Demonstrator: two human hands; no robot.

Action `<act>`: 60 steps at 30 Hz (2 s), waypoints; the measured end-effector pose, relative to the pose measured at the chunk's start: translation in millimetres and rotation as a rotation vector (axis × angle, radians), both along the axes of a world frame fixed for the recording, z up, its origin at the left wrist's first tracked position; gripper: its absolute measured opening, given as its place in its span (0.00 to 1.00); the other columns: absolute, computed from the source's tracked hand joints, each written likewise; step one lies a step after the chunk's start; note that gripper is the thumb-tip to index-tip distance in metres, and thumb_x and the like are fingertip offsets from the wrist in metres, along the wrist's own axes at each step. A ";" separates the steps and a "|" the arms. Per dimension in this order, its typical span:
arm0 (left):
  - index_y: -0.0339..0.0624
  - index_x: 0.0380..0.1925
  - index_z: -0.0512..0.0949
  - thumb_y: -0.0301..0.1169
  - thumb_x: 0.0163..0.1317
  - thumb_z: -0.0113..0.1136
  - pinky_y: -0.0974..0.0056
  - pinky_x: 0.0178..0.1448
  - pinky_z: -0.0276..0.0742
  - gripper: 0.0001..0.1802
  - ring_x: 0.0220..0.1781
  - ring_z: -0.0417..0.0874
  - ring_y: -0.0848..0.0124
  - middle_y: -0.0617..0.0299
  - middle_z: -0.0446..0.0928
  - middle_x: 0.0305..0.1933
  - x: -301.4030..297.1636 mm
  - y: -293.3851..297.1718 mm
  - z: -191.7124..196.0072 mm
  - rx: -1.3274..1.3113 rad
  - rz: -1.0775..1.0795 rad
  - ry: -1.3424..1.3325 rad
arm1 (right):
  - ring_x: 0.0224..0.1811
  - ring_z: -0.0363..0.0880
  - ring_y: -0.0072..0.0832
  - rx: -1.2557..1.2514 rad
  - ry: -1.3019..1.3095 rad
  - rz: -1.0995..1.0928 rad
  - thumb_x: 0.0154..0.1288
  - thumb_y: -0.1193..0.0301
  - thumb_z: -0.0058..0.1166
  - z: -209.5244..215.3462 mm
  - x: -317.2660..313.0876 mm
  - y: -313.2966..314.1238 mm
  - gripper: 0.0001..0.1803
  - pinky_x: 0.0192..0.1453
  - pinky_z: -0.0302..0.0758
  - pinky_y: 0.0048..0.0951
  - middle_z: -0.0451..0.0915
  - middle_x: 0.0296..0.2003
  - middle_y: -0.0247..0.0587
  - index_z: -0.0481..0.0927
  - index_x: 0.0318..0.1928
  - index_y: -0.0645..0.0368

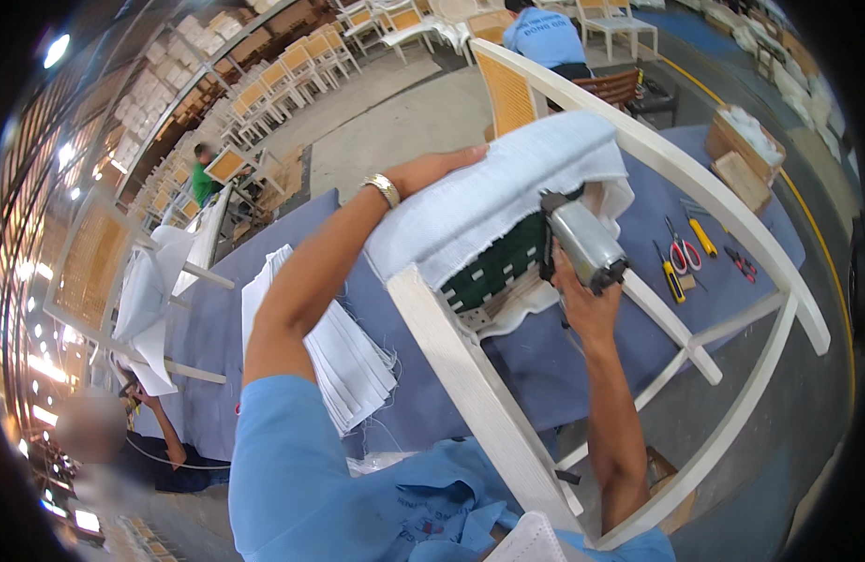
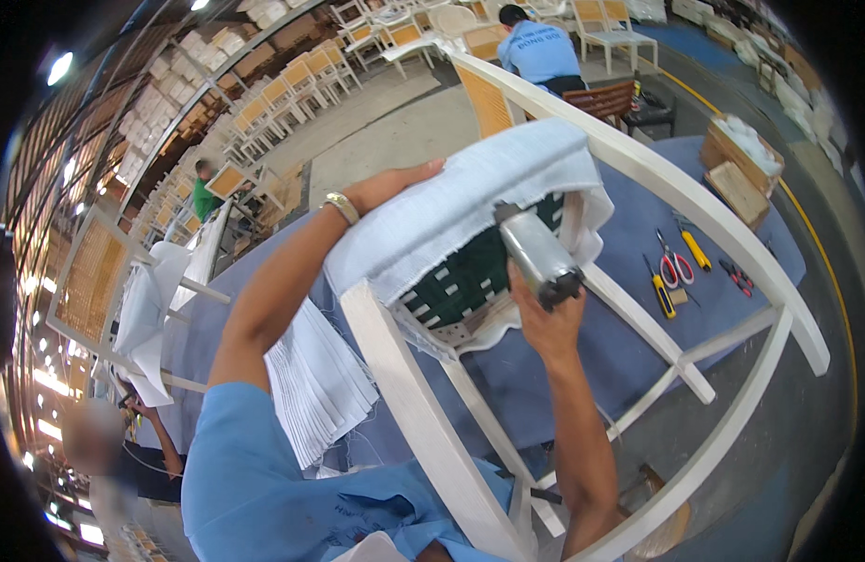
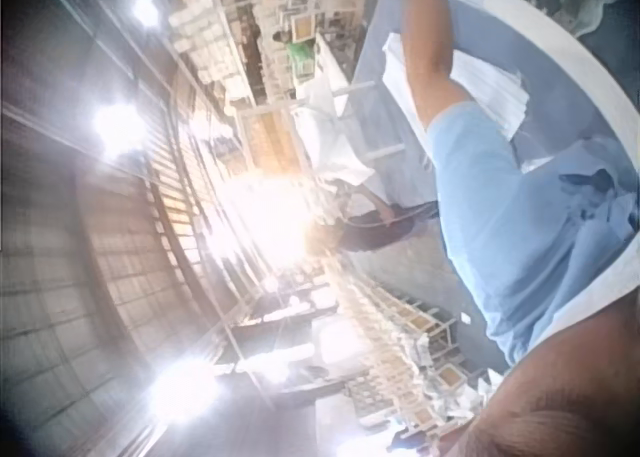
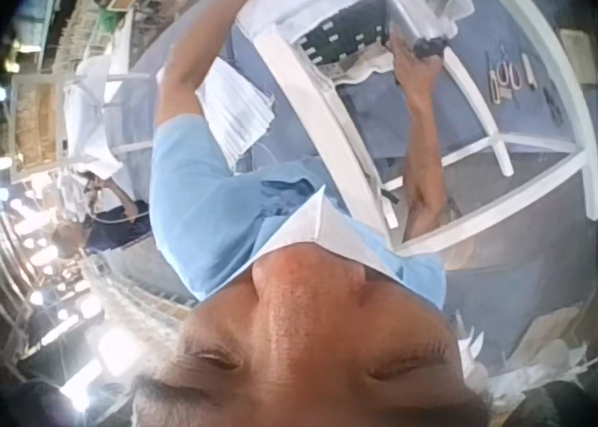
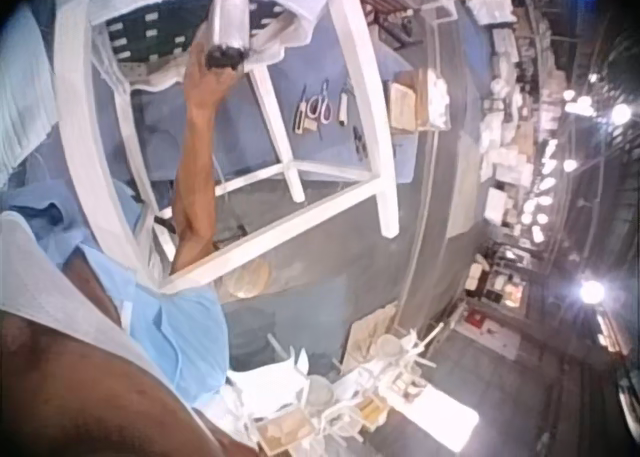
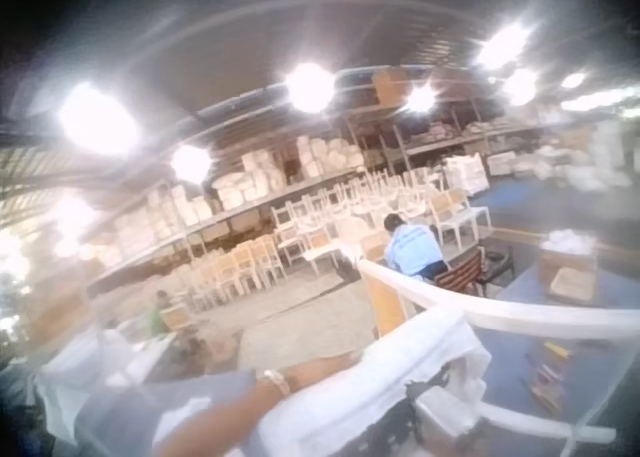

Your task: The person staples white fabric onto the underside of a white wooden chair frame using a pneumatic staple gun. They repeatedly pull the fabric taut, staple it, and trim excess material with a utility knife while working in a factory setting.

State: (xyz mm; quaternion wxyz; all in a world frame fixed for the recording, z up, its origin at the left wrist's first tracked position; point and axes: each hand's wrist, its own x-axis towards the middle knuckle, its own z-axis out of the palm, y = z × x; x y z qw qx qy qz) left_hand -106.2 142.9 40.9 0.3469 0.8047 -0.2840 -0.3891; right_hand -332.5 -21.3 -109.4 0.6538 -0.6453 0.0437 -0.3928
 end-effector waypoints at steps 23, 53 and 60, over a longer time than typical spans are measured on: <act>0.29 0.74 0.49 0.52 0.49 0.68 0.52 0.71 0.68 0.61 0.67 0.71 0.37 0.24 0.63 0.67 -41.6 -8.9 -8.8 0.112 -0.260 -0.951 | 0.33 0.86 0.33 -0.265 -0.017 0.024 0.55 0.74 0.69 9.0 8.5 12.9 0.16 0.40 0.79 0.30 0.85 0.32 0.44 0.80 0.43 0.66; 0.46 0.77 0.47 0.44 0.49 0.73 0.40 0.77 0.53 0.60 0.76 0.53 0.30 0.23 0.51 0.74 -87.0 7.4 -5.5 0.208 -0.385 -1.217 | 0.41 0.86 0.43 -0.365 -0.052 0.072 0.48 0.76 0.67 0.9 5.7 32.4 0.27 0.49 0.78 0.31 0.84 0.39 0.49 0.78 0.52 0.65; 0.48 0.78 0.48 0.59 0.66 0.56 0.42 0.81 0.40 0.49 0.83 0.48 0.57 0.51 0.50 0.81 -84.5 41.4 22.9 -0.431 -0.398 -0.478 | 0.28 0.79 0.19 0.110 0.185 0.076 0.63 0.77 0.65 -3.9 -13.5 24.2 0.14 0.33 0.77 0.26 0.83 0.32 0.36 0.79 0.48 0.68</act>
